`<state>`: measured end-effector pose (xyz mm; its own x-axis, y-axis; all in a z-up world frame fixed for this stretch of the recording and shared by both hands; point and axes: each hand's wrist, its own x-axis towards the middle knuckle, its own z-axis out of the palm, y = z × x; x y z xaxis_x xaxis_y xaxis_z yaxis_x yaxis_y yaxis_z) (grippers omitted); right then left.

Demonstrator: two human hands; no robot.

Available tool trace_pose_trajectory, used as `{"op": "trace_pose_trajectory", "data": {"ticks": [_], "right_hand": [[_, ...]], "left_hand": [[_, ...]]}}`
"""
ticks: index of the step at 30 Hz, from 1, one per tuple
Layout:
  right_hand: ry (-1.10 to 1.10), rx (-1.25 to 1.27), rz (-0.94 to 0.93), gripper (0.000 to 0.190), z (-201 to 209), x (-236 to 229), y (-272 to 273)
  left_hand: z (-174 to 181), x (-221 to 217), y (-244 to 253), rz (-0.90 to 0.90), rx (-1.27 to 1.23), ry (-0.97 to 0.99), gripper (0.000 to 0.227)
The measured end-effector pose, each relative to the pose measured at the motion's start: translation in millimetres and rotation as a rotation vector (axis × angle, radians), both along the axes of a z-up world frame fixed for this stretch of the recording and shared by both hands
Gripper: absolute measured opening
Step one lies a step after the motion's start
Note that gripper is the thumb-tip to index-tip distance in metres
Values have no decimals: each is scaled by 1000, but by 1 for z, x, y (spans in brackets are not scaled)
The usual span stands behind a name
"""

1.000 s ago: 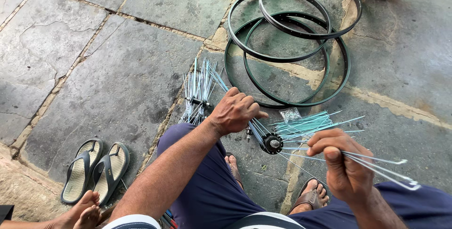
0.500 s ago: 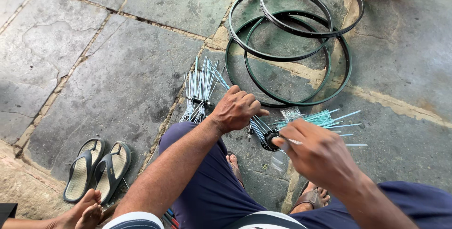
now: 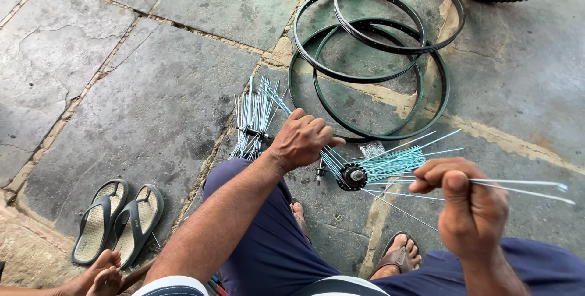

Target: The person sits on the floor and inserts bicycle spokes into the hub flanges of a wheel hub. They handle the spokes one by one, inserting them into the holes and arranging them around the hub.

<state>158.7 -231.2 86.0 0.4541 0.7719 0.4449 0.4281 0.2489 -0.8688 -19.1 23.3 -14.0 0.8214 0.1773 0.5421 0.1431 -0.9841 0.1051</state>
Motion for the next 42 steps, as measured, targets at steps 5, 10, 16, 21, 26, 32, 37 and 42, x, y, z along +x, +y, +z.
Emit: {"op": "trace_pose_trajectory", "data": {"ticks": [5,10,16,21,26,32,37,42], "right_hand": [[26,-21,33,36,-6,-4,5],[-26,-47,40,36,-6,-7,7],[-483,-261,72,30,18,-15,31],[-797,-363,-27,28,34,-17,53],[-217,-113,-34,33,30,-10,32],[-48,-68,80,34,9,-9,29],[-58,-112,82,32,8,-10,32],[-133,-73,91,32,4,-9,32]], "left_hand": [[0,-1,-1,14,11,-16,48],[-1,-2,-1,18,16,0,49],[2,0,1,19,17,4,50],[3,0,-1,13,9,-21,48],[2,-1,3,46,33,-8,49],[2,0,3,64,13,13,50],[2,-1,4,75,22,-4,49],[-1,0,6,92,17,18,50]]}}
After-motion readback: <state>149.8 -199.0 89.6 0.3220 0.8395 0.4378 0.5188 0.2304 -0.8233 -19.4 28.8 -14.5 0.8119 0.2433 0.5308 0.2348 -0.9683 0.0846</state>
